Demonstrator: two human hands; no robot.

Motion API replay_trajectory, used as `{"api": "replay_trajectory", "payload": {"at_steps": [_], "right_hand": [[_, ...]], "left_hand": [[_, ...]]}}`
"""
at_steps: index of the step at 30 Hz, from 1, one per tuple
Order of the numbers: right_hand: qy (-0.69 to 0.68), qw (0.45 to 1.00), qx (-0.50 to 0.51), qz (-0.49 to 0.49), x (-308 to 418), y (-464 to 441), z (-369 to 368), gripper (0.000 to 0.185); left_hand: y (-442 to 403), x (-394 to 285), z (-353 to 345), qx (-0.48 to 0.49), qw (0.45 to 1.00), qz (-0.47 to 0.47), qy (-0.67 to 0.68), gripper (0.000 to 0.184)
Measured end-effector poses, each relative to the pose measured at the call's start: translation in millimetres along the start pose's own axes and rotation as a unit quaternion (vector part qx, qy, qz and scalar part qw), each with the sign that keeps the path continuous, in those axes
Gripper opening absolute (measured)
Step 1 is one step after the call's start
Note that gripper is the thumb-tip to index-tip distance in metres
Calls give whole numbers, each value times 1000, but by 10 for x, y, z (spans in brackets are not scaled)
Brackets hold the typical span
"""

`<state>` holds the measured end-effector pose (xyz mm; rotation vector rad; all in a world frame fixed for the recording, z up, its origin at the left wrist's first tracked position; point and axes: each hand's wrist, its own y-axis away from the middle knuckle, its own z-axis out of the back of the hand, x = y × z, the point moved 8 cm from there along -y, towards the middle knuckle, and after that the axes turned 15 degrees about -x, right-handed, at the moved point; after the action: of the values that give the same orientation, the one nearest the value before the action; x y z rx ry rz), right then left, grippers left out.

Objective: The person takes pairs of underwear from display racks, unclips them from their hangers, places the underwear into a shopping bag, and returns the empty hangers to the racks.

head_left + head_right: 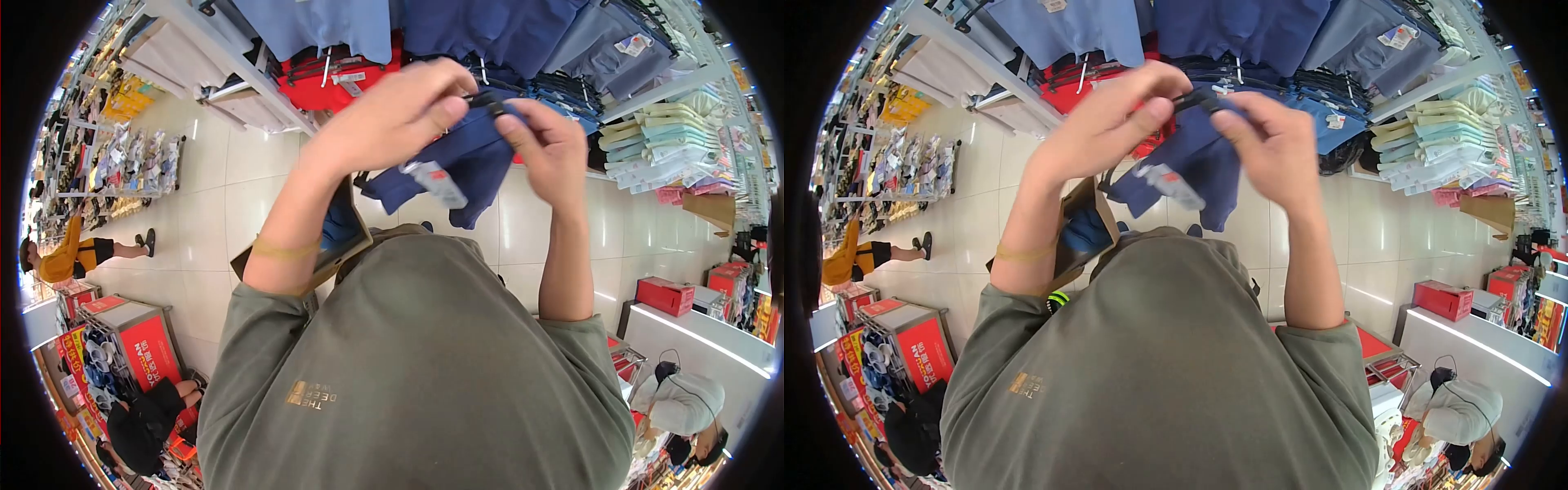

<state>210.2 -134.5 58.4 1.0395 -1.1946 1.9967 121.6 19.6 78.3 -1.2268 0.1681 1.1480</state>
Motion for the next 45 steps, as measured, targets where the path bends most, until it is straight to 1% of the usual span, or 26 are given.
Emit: {"api": "replay_trajectory", "payload": {"at_steps": [1, 2, 4, 7, 8, 10, 12, 13, 14, 16, 17, 20, 22, 23, 24, 26, 27, 28, 29, 33, 36, 37, 40, 42, 43, 45], "right_hand": [[-21, 999, -44, -22, -162, -44, 227, 22], [-42, 994, -89, -43, -342, -81, 469, 22], [-124, 975, -169, -65, -588, -116, 910, 25], [-248, 936, -219, -120, -806, -132, 1270, 27], [-293, 919, -228, -136, -873, -140, 1340, 27], [-318, 908, -228, -149, -1010, -79, 1419, 27], [-325, 902, -240, -155, -1055, -34, 1470, 28], [-328, 902, -234, -157, -1086, -14, 1486, 28], [-323, 907, -217, -159, -1121, -18, 1494, 27], [-304, 919, -194, -158, -1117, -29, 1588, 26], [-260, 938, -169, -158, -1085, -81, 1595, 24], [-87, 977, -117, -155, -1094, -236, 1652, 18], [17, 995, -54, -86, -1031, -365, 1610, 14], [63, 994, -31, -84, -1065, -400, 1593, 14], [108, 990, -7, -87, -1104, -418, 1557, 14], [72, 994, 46, -68, -1057, -477, 1399, 13], [-5, 981, 77, -177, -1161, -445, 1312, 15], [-52, 982, 65, -170, -1198, -480, 1262, 16], [-51, 979, 64, -185, -1232, -528, 1273, 16], [-91, 971, 77, -209, -1178, -672, 1245, 12], [51, 991, 52, -110, -1080, -775, 1336, 14], [95, 982, 17, -160, -1254, -771, 1434, 14], [126, 973, -82, -174, -1553, -960, 1924, 13], [204, 960, -141, -133, -1687, -1184, 2462, 15], [210, 954, -165, -136, -1786, -1289, 2740, 16], [222, 942, -208, -139, -2035, -1502, 3287, 17]], "left_hand": [[-24, -20, 140, 1, 999, 24, -27, 31], [-25, -40, 351, -49, 997, 1, -62, 33], [206, 160, 690, -191, 976, 90, 45, 40], [394, 366, 620, -232, 962, 140, -14, 50], [411, 488, 472, -206, 964, 166, -14, 59], [410, 608, 63, -184, 929, 273, 168, 52], [351, 595, -132, -151, 921, 306, 187, 40], [285, 567, -148, -177, 918, 309, 175, 29], [227, 563, -143, -177, 924, 300, 158, 28], [83, 581, -154, -170, 935, 279, 135, 26], [44, 614, -206, -174, 917, 308, 186, 23], [-165, 626, -284, -148, 929, 324, 105, 21], [-283, 735, -418, -90, 948, 298, 72, 21], [-358, 759, -499, -92, 959, 252, 87, 20], [-433, 733, -565, -79, 962, 251, 77, 20], [-564, 709, -708, -52, 967, 232, 88, 21], [-579, 790, -795, -49, 963, 242, 105, 22], [-598, 863, -878, -46, 958, 256, 123, 22], [-673, 863, -898, -45, 965, 236, 106, 23], [-824, 1190, -968, -23, 960, 247, 132, 25], [-901, 1328, -1057, -12, 951, 263, 164, 26], [-932, 1343, -1087, 1, 953, 260, 156, 26], [-1088, 1335, -1126, 27, 965, 227, 126, 32], [-1161, 1279, -1111, 36, 973, 203, 105, 44], [-1171, 1324, -1114, 50, 964, 240, 107, 46], [-1205, 1332, -1101, 45, 959, 251, 123, 42]]}}
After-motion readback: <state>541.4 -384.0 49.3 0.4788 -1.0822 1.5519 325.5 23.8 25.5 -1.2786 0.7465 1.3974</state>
